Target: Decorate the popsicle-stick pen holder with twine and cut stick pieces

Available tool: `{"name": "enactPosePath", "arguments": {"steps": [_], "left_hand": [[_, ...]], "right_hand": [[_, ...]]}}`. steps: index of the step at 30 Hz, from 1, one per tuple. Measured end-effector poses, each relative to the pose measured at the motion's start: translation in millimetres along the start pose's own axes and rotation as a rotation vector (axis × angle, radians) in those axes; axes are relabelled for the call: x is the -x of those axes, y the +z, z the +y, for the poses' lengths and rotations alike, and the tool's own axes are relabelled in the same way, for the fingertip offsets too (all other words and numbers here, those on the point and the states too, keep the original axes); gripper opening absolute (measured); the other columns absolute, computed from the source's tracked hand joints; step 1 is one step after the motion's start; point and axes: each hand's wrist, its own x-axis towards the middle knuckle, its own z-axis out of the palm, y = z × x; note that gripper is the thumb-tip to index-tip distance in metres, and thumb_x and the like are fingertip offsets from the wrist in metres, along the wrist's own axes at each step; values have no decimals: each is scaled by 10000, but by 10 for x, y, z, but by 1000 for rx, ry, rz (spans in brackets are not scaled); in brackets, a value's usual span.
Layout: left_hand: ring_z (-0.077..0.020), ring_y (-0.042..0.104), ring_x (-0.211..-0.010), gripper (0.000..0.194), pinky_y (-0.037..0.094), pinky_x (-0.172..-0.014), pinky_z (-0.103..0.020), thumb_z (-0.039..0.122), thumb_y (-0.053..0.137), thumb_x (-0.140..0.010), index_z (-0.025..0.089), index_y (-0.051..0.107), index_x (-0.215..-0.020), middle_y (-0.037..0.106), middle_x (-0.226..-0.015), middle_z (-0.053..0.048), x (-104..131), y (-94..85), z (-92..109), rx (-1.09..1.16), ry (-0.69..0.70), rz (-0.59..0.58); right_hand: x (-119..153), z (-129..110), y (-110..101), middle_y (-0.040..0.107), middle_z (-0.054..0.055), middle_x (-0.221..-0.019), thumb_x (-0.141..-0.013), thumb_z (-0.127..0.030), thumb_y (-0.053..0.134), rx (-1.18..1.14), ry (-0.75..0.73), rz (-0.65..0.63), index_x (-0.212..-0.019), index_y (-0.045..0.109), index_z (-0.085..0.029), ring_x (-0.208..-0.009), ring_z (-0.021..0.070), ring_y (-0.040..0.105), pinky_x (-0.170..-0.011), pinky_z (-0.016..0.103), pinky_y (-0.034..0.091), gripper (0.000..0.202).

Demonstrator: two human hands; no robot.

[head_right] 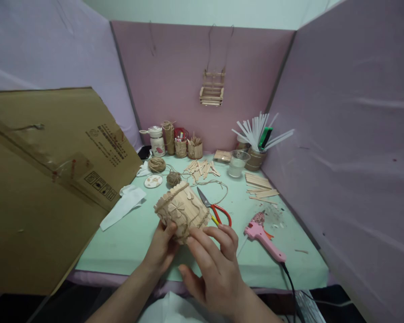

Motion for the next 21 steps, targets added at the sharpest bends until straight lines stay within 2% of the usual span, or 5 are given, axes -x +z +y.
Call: {"name": "enactPosePath", "arguments": {"steps": [9, 14, 21], "left_hand": [[-230, 619, -985, 733, 445, -887, -352, 309, 783, -606, 239, 455, -1257, 644, -1121, -83, 22, 24, 12, -28, 1, 18], [-236, 599, -1040, 724, 437, -913, -355, 272, 748, -659, 244, 413, -1300, 621, -1175, -96, 72, 93, 58, -51, -26, 21], [-246, 593, -1059, 714, 429, -938, -376, 272, 718, -702, 233, 386, -1333, 612, -1198, -113, 132, 203, 114, -55, -76, 61]], "right_hand": [[-49, -25, 11, 664, 129, -1057, -771, -183, 610, 35, 46, -13, -1153, 508, -121, -954, 281, 461, -849, 524, 357, 400], [-34, -7, 7, 696, 90, -1024, -773, -215, 631, 64, 62, 6, -1130, 547, -154, -918, 258, 490, -870, 510, 351, 373], [-44, 64, -6, 707, 61, -1048, -764, -206, 658, 121, -1, -17, -1096, 590, -165, -920, 242, 517, -876, 487, 363, 341]]}}
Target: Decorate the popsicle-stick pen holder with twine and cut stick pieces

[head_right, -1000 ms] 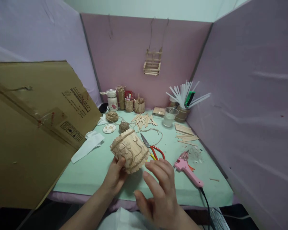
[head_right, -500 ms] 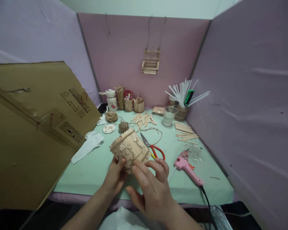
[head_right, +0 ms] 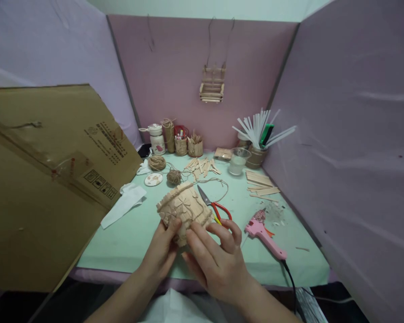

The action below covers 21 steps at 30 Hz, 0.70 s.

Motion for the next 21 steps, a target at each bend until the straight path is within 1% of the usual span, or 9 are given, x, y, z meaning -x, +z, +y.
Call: {"name": "enactPosePath", "arguments": {"steps": [5, 8, 11, 14, 16, 18, 21], "left_hand": [[-239, 605, -1040, 700, 430, -936, -356, 286, 713, -710, 231, 399, -1333, 629, -1177, -107, 6, 23, 18, -2, -18, 21], [-234, 604, -1045, 686, 431, -934, -354, 286, 701, -724, 241, 395, -1336, 621, -1196, -101, 3, 9, 8, -5, -12, 12], [-243, 609, -1038, 678, 437, -927, -363, 306, 713, -709, 241, 423, -1319, 628, -1188, -101, -9, -10, -10, -8, -16, 17], [-251, 614, -1032, 674, 441, -926, -371, 312, 731, -687, 245, 455, -1298, 636, -1177, -96, -20, -14, -19, 1, -17, 5], [-249, 613, -1036, 675, 442, -927, -369, 302, 735, -683, 248, 457, -1296, 634, -1184, -94, -22, -9, -16, 5, -14, 1], [-242, 614, -1034, 682, 446, -924, -364, 292, 734, -686, 253, 445, -1303, 631, -1189, -92, -23, -3, -8, 3, -14, 4], [-231, 613, -1036, 675, 448, -924, -360, 286, 719, -705, 265, 425, -1313, 627, -1195, -85, -32, -2, 2, -1, -8, 8]], "right_hand": [[32, -33, -7, 714, 49, -1035, -734, -151, 663, -40, -39, 13, -1057, 601, -162, -934, 239, 517, -861, 466, 388, 329], [47, -36, -30, 717, 60, -1002, -724, -137, 634, -103, -70, 55, -1046, 588, -166, -926, 237, 522, -860, 468, 395, 327], [32, -7, -47, 692, 93, -1039, -716, -132, 631, -84, -21, 62, -1099, 548, -159, -945, 245, 512, -863, 474, 388, 393], [7, 22, -44, 666, 98, -1090, -733, -152, 630, -49, 46, -7, -1199, 489, -167, -985, 255, 485, -862, 469, 390, 487], [4, 28, -37, 663, 93, -1088, -744, -160, 625, -54, 56, -31, -1227, 471, -173, -991, 257, 480, -862, 465, 389, 507], [10, 25, -33, 655, 106, -1097, -737, -150, 631, -68, 55, -18, -1222, 471, -164, -996, 265, 477, -863, 474, 384, 510], [13, 9, -28, 639, 126, -1127, -714, -117, 636, -88, 50, 37, -1192, 478, -153, -998, 273, 475, -856, 489, 381, 504]]}}
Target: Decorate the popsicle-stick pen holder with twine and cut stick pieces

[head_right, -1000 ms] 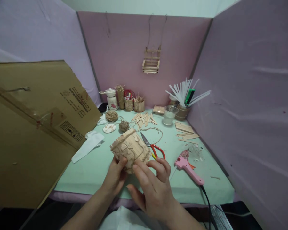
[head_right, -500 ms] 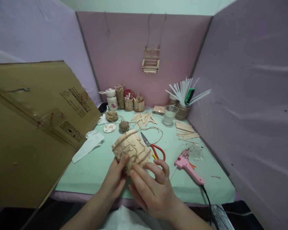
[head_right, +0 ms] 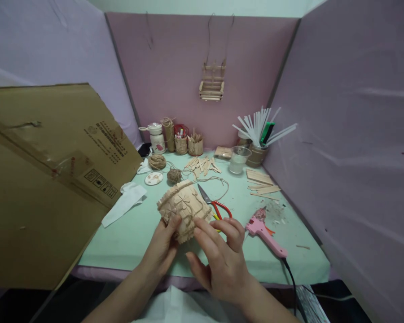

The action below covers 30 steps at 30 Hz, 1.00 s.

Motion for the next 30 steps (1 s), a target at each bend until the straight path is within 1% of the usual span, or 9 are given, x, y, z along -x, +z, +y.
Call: {"name": "enactPosePath", "arguments": {"steps": [7, 10, 12, 16, 20, 24, 27, 29, 30], "left_hand": [[-225, 599, -1064, 608, 428, -962, -359, 295, 703, -725, 241, 462, -1281, 625, -1198, -83, -60, -15, 23, 8, 25, 19], [-219, 600, -1062, 567, 430, -966, -353, 302, 706, -722, 242, 498, -1246, 630, -1194, -71, -119, -34, 73, 26, 59, 41], [-216, 605, -1055, 550, 438, -961, -349, 307, 713, -714, 241, 518, -1223, 639, -1178, -66, -161, -49, 123, 41, 94, 60], [-198, 610, -1043, 529, 465, -930, -324, 312, 723, -704, 253, 536, -1195, 643, -1166, -56, -220, -80, 221, 65, 177, 102], [-206, 602, -1063, 507, 477, -919, -333, 329, 724, -700, 255, 547, -1170, 642, -1162, -55, -279, -186, 350, 96, 210, 115], [-183, 583, -1092, 493, 449, -957, -317, 310, 743, -678, 275, 561, -1134, 639, -1166, -28, -342, -436, 587, 105, 294, 176], [-171, 571, -1101, 572, 430, -971, -313, 309, 774, -635, 305, 539, -1157, 641, -1155, -10, -336, -634, 747, 76, 382, 164], [-183, 563, -1110, 633, 430, -966, -326, 313, 792, -603, 308, 524, -1177, 642, -1146, -20, -313, -717, 794, 43, 427, 114], [-190, 560, -1112, 654, 430, -962, -331, 313, 798, -591, 305, 521, -1183, 641, -1144, -29, -303, -740, 798, 25, 442, 88]], "right_hand": [[-18, -81, -28, 695, 61, -976, -740, -91, 605, -20, -43, 13, -1041, 556, -197, -908, 219, 547, -865, 445, 382, 323], [24, -86, -14, 651, 22, -773, -775, -93, 584, -90, 124, 14, -947, 559, -214, -736, 172, 565, -714, 345, 435, 211], [33, -71, 53, 587, -24, -633, -818, -209, 593, -163, 357, -182, -940, 562, -213, -587, 142, 541, -579, 278, 414, 125], [-69, -59, 290, 604, -43, -615, -796, -384, 625, -323, 647, -644, -1073, 555, -196, -549, 140, 554, -503, 236, 384, 342], [-257, -33, 462, 627, -7, -647, -857, -213, 471, -324, 524, -837, -776, 627, -191, -601, 130, 549, -544, 230, 353, 177], [-606, 204, 577, 579, -40, -460, -613, -66, 616, -398, 431, -1007, -484, 585, -185, -438, 100, 489, -447, 209, 308, 177], [-1166, 509, 729, 579, -39, -425, -553, -79, 689, -456, 462, -959, -436, 579, -161, -414, 91, 517, -470, 204, 376, 180], [-1618, 712, 822, 671, 16, -648, -756, -211, 564, -489, 514, -754, -613, 664, -123, -612, 118, 627, -617, 230, 441, 195], [-1821, 798, 852, 681, 46, -825, -867, -266, 390, -512, 538, -633, -773, 688, -104, -777, 125, 653, -712, 245, 441, 352]]}}
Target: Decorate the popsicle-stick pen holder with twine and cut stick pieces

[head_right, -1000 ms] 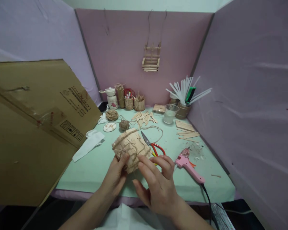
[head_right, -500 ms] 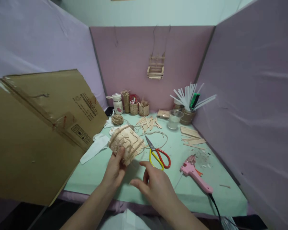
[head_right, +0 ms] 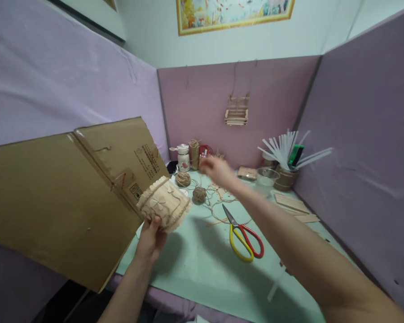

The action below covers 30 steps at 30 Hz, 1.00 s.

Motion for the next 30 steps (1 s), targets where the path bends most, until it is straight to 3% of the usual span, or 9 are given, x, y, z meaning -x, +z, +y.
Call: {"name": "enactPosePath", "arguments": {"steps": [2, 4, 10, 13, 15, 17, 20, 24, 30], "left_hand": [[-206, 562, -1107, 683, 430, -955, -343, 309, 809, -567, 294, 521, -1187, 639, -1144, -49, 15, -14, -13, -12, 17, -61], [-232, 561, -1110, 717, 427, -954, -367, 288, 823, -538, 272, 523, -1189, 635, -1149, -74, 18, 5, -50, -13, 18, -141], [-284, 557, -1117, 763, 425, -951, -423, 165, 842, -458, 218, 549, -1160, 628, -1166, -110, -89, 160, -168, -49, -73, -342], [-306, 560, -1110, 738, 423, -955, -436, 120, 848, -408, 193, 593, -1097, 644, -1142, -122, -187, 249, -220, -109, -123, -408], [-316, 574, -1083, 693, 432, -942, -444, 98, 846, -386, 176, 624, -1037, 664, -1105, -126, -263, 298, -258, -182, -169, -451], [-314, 596, -1038, 654, 450, -914, -452, 88, 842, -380, 169, 643, -998, 682, -1062, -118, -338, 339, -301, -264, -203, -484], [-298, 616, -987, 648, 465, -888, -451, 95, 838, -392, 176, 645, -1005, 699, -1009, -100, -416, 394, -379, -327, -220, -530], [-286, 598, -1039, 710, 451, -914, -418, 114, 835, -430, 180, 611, -1099, 668, -1094, -118, -415, 455, -480, -290, -261, -582], [-287, 548, -1132, 784, 408, -967, -423, 216, 838, -484, 207, 530, -1205, 606, -1210, -123, -376, 430, -587, -250, -268, -603]], "right_hand": [[-236, -70, -177, 615, 80, -1126, -899, -305, 369, -100, -26, 173, -1066, 620, -161, -990, 144, 614, -809, 271, 467, 335], [-257, -64, -251, 536, 96, -1252, -894, -303, 407, -176, -26, 269, -1205, 521, -195, -1048, 149, 594, -828, 283, 495, 348], [463, 268, -138, 698, 81, -771, -798, -302, 578, -214, 60, 92, -885, 659, -137, -644, 157, 649, -606, 300, 550, 203], [864, 395, -77, 695, 72, -832, -796, -324, 586, -193, 80, 100, -964, 642, -157, -721, 167, 647, -677, 329, 547, 244], [1096, 449, 12, 658, 96, -1044, -780, -345, 615, -195, 68, 123, -1124, 574, -180, -925, 196, 625, -774, 356, 535, 383], [1284, 491, 164, 510, 129, -1293, -718, -355, 692, -191, 20, 166, -1330, 384, -212, -1142, 227, 519, -858, 388, 508, 700], [1441, 539, 455, 297, 163, -1451, -670, -342, 746, -215, -54, 276, -1438, 137, -236, -1308, 254, 342, -996, 451, 402, 986], [1433, 582, 734, 303, 154, -1445, -765, -264, 638, -390, -38, 377, -1425, 161, -223, -1312, 236, 342, -1027, 433, 369, 815], [1382, 638, 862, 384, 137, -1357, -744, -210, 561, -532, 62, 474, -1392, 229, -217, -1248, 235, 411, -982, 420, 407, 728]]}}
